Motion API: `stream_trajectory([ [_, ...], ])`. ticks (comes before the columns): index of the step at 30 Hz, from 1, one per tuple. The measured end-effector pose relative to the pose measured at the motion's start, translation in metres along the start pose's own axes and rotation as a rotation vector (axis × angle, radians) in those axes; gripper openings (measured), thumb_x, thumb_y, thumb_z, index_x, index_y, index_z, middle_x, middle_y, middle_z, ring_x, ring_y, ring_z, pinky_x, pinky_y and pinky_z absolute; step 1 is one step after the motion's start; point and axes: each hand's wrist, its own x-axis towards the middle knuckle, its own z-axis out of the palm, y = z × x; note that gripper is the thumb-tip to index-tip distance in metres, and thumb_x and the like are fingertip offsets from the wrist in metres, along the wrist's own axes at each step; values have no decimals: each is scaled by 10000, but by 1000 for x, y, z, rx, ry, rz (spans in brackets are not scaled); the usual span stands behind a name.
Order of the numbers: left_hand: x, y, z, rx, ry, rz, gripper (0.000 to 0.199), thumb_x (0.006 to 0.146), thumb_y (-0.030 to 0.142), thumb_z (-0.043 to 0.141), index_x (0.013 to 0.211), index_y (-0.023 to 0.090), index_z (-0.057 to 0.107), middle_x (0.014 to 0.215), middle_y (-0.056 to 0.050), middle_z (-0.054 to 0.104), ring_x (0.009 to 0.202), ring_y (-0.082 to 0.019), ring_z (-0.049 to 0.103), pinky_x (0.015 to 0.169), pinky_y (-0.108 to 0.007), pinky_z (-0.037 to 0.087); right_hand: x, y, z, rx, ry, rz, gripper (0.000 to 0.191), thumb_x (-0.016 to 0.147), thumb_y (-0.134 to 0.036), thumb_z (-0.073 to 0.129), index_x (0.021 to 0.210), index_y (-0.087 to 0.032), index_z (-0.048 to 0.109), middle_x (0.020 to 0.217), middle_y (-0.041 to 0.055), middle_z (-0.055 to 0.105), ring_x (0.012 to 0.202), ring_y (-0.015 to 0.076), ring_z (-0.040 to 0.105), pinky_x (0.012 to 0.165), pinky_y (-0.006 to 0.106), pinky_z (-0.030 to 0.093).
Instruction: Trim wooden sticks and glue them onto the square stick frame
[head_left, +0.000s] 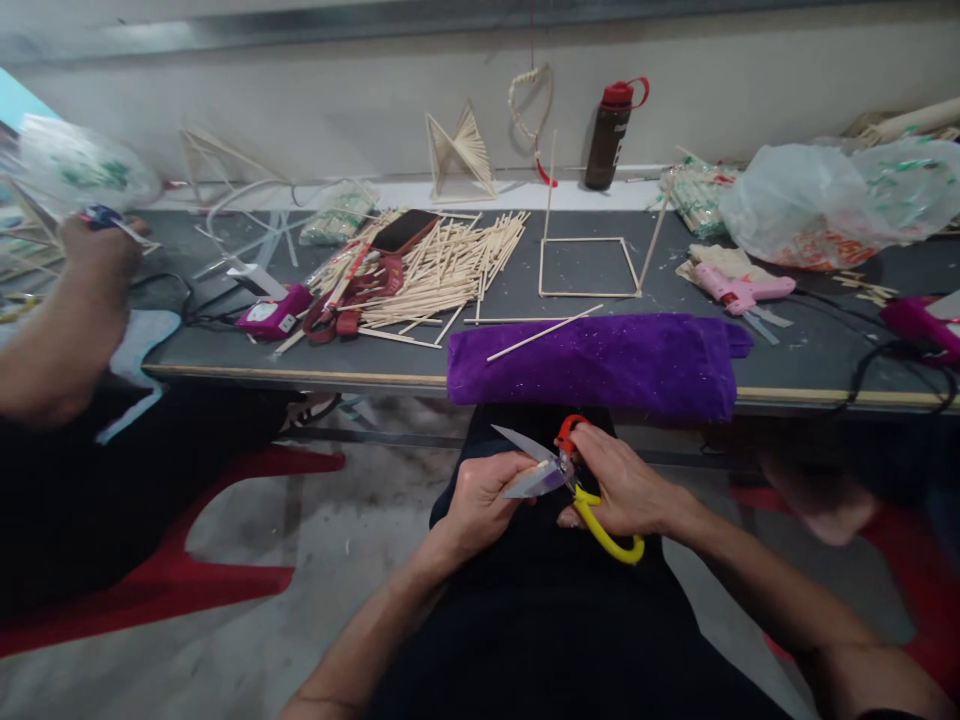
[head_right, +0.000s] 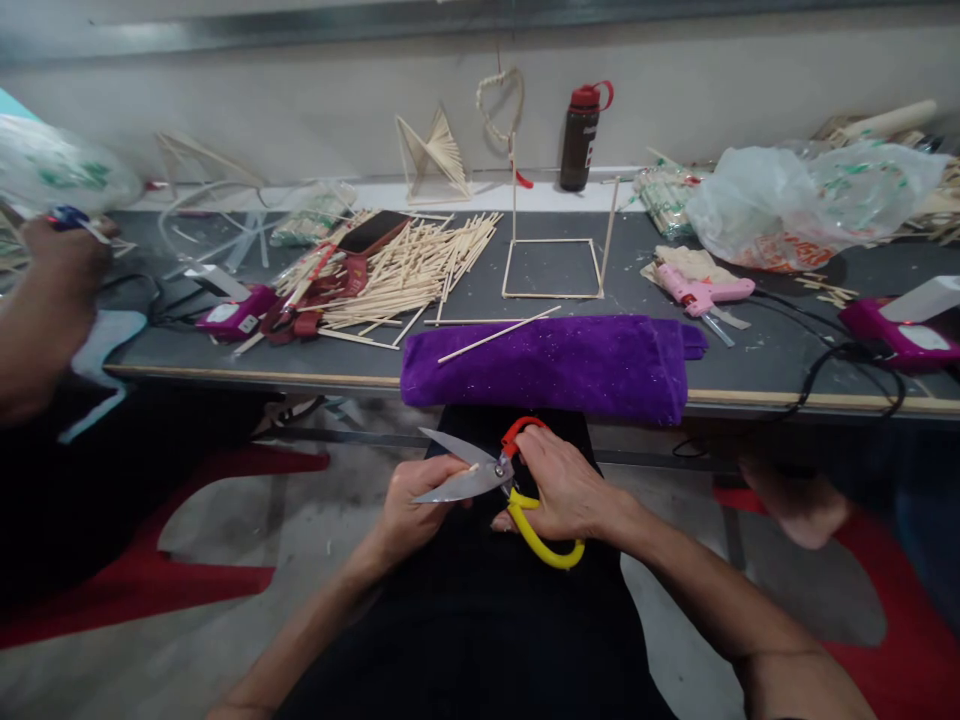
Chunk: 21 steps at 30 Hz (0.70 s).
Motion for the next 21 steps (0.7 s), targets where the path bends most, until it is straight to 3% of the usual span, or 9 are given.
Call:
stream_trajectory([
  [8,1,-5,7,-94,-6,-43,220,840,102,528,640,156,602,562,18,617,508,-82,556,538,-175,407,-7,-1,5,58,-25,106,320,699,-205,632,869,-217,360,817,5,462,713,168,443,651,305,348],
  [21,-2,-15,10,-122,21,11,215,882,116,506,696,151,609,583,11,616,517,-80,556,552,-187,409,-5,6,10,8,-17,112,299,689,-212,610,878,-208,378,780,1,477,676,163,446,629,298,338],
])
